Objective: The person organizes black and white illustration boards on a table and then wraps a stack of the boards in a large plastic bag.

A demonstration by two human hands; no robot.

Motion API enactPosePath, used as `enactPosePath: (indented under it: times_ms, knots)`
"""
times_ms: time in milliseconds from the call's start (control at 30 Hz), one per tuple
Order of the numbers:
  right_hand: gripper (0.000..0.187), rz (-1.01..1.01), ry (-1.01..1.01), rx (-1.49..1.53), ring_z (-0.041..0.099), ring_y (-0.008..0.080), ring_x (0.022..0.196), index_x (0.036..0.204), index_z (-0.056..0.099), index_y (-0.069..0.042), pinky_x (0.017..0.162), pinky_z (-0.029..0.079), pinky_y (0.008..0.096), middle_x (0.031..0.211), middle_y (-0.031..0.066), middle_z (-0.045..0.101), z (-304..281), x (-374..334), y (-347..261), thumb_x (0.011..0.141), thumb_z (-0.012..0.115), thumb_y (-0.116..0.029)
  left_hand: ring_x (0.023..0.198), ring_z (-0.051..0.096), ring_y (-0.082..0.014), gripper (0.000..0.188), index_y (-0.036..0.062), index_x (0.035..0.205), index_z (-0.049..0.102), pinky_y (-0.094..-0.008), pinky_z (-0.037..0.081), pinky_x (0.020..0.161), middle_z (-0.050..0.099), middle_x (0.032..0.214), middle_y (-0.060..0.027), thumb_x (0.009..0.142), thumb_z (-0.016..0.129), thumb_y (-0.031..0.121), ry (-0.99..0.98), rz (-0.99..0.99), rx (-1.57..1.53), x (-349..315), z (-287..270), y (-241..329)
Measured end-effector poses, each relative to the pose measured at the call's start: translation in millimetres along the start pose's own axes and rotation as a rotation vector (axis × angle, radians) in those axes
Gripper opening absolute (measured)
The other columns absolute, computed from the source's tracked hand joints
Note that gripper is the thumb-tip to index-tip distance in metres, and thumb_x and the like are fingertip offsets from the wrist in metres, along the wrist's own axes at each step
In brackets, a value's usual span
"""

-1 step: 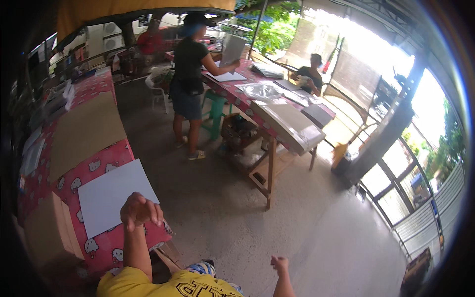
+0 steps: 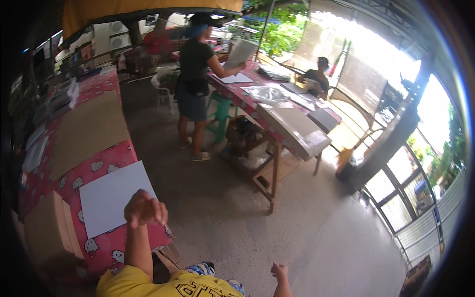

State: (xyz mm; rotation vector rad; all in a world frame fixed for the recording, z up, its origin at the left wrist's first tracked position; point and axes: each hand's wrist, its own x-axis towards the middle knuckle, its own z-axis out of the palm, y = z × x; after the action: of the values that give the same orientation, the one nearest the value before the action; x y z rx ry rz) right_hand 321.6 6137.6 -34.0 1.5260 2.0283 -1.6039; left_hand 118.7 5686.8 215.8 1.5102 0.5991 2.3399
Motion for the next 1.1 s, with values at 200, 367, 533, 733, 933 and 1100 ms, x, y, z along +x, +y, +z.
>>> enactPosePath:
  times_ms: [200, 367, 533, 733, 933, 1100]
  knots:
    - [0.031, 0.496, -0.221, -0.013, 0.049, 0.0222, 0.085, 0.102, 0.048, 0.0, 0.075, 0.038, 0.0324, 0.093, 0.0117, 0.052, -2.1, 85.7, 33.1, 0.075, 0.057, -0.014, 0.089, 0.054, -0.0233, 0.054, 0.0054, 0.118, 0.042, -0.0313, 0.043, 0.08, 0.055, 0.097, -0.0145, 0.073, 0.064, 0.026, 0.296, -0.772, 0.871, 41.5, -32.5, -36.2]
    - [0.018, 0.401, -0.228, -0.243, 0.044, 0.0201, 0.064, 0.086, 0.046, -0.006, 0.054, 0.034, 0.0327, 0.072, 0.0082, 0.046, 26.3, 190.4, -61.0, 0.077, 0.053, -0.02, 0.089, 0.055, -0.0243, 0.045, 0.0052, 0.111, 0.048, -0.0325, 0.044, 0.077, 0.055, 0.101, -0.0165, 0.072, 0.064, 0.021, 0.848, -0.87, 1.331, -50.7, -66.4, -15.0]
    - [0.016, -0.007, -0.433, -0.24, 0.04, 0.018, 0.042, 0.071, 0.045, -0.012, 0.034, 0.03, 0.033, 0.052, 0.0047, 0.04, 122.0, 338.3, -235.9, 0.078, 0.048, -0.026, 0.077, 0.055, -0.0191, 0.038, 0.0021, 0.106, 0.051, -0.0291, 0.045, 0.069, 0.057, 0.087, -0.0121, 0.072, 0.063, 0.016, 1.695, -0.752, 1.494, -66.3, -4.6, 6.7]
    - [0.018, -0.302, -0.836, -0.442, 0.041, 0.0119, 0.047, 0.07, 0.052, -0.009, 0.042, 0.035, 0.0261, 0.055, 0.0014, 0.041, 410.1, 218.5, -405.8, 0.084, 0.05, -0.02, 0.078, 0.056, -0.0197, 0.038, 0.0012, 0.107, 0.05, -0.0293, 0.044, 0.071, 0.058, 0.087, -0.0125, 0.074, 0.062, 0.017, 2.039, -0.796, 1.478, -62.8, 41.5, -48.4]
    - [0.017, 0.121, -1.907, -0.419, 0.056, 0.0167, 0.073, 0.089, 0.055, -0.005, 0.067, 0.047, 0.0304, 0.083, 0.0054, 0.059, 458.2, -45.9, -315.1, 0.081, 0.056, -0.02, 0.082, 0.056, -0.0228, 0.045, 0.0071, 0.113, 0.048, -0.0319, 0.045, 0.072, 0.058, 0.093, -0.0141, 0.074, 0.063, 0.024, 2.143, -1.118, 1.234, -38.1, 97.2, -108.9]
    - [0.016, 0.196, -2.074, -0.389, 0.057, 0.0123, 0.072, 0.091, 0.053, -0.004, 0.066, 0.048, 0.0267, 0.08, 0.0035, 0.059, 448.5, -79.6, -275.9, 0.081, 0.056, -0.017, 0.081, 0.057, -0.0253, 0.046, 0.0075, 0.113, 0.049, -0.0333, 0.046, 0.071, 0.058, 0.093, -0.0171, 0.073, 0.063, 0.028, 2.485, -1.094, 1.106, -23.5, 152.7, -145.0]
